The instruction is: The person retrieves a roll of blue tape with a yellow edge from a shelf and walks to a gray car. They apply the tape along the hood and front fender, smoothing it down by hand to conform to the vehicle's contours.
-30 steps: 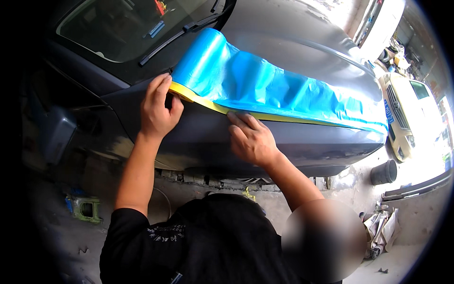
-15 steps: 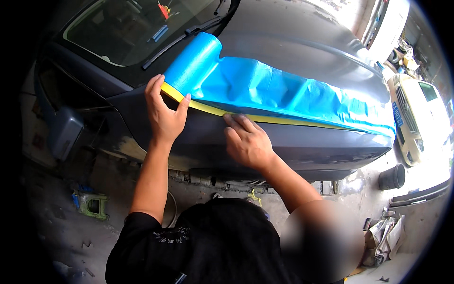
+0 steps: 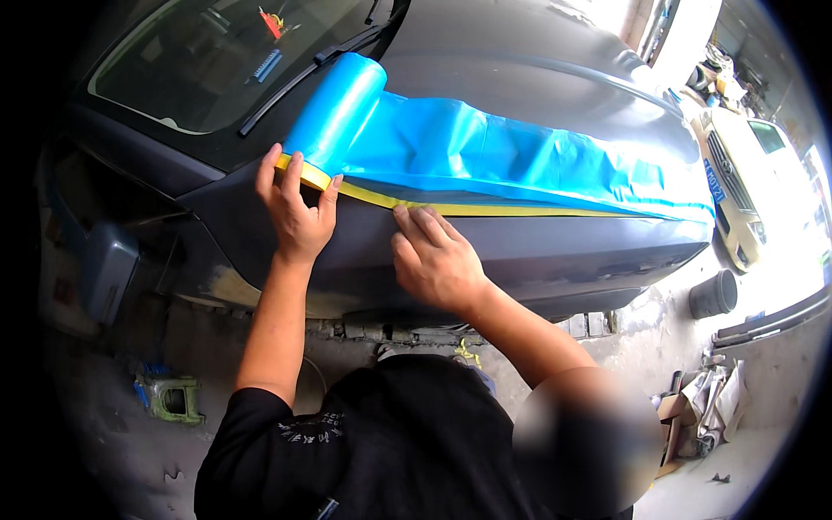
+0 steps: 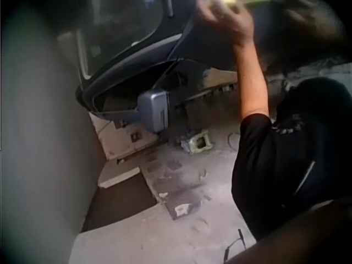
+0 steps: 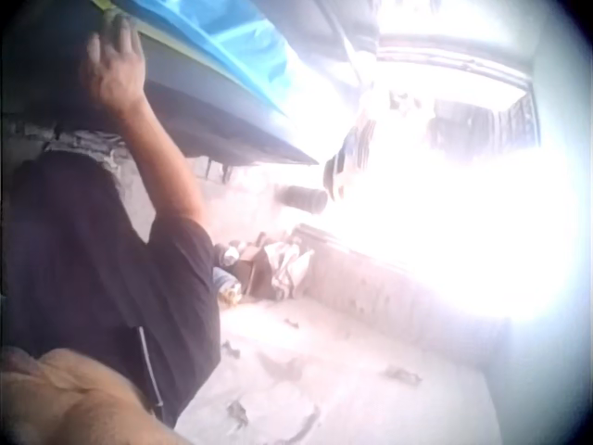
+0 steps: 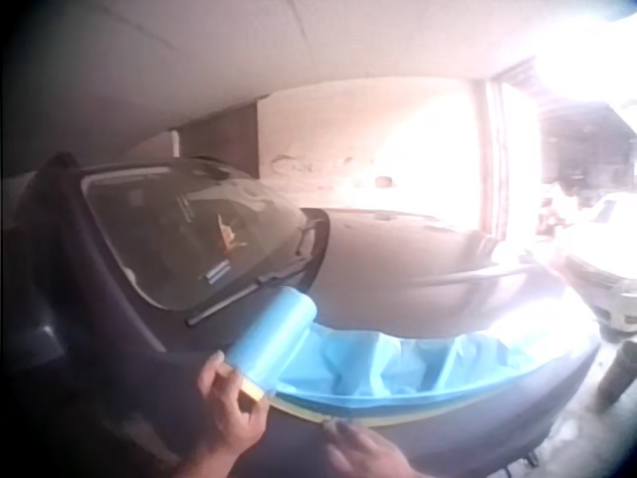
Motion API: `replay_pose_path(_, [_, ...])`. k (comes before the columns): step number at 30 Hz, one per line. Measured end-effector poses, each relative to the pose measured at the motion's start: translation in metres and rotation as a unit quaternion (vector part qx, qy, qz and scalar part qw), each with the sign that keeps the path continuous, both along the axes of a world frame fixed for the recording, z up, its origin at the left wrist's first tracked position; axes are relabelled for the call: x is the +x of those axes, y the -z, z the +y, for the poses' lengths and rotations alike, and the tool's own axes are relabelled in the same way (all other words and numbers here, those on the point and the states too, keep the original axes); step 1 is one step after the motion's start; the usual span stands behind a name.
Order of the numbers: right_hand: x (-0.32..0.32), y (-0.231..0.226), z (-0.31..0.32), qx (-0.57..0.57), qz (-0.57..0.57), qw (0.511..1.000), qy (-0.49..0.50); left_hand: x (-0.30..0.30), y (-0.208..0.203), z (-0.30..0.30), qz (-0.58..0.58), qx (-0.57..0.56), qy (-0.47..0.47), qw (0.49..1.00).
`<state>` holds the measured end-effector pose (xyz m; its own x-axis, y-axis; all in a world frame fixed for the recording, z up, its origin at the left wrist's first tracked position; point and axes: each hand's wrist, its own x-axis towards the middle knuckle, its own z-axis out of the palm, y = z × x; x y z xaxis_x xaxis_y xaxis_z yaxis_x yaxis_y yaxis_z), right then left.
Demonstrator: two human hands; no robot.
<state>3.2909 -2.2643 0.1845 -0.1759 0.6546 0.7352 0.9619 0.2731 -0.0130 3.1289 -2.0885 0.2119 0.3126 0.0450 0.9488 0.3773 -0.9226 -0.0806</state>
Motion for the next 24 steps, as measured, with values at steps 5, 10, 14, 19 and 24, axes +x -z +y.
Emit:
replay_pose_path(5, [-0.016,-0.004,0.007,-0.012,0.010,1.000,0.007,0.001,0.003,0.008,0.001,0.004,0.025,1.000])
replay_pose_path(10, [-0.011,-0.012,0.013,0.002,0.040,0.999,-0.007,0.002,0.004,0.010,0.002,0.004,0.036,0.999])
replay_pose_path(14, [0.000,-0.020,0.020,0.023,0.091,0.995,0.013,0.001,0.003,0.011,-0.001,0.005,0.043,0.999])
replay_pose_path(19, [0.004,-0.025,0.037,-0.019,0.078,0.994,0.071,0.003,0.003,0.010,-0.005,0.005,0.048,0.999])
replay_pose_path(24, [0.010,-0.027,0.029,-0.051,0.101,0.986,0.119,0.002,0.004,0.011,-0.009,0.007,0.045,0.999])
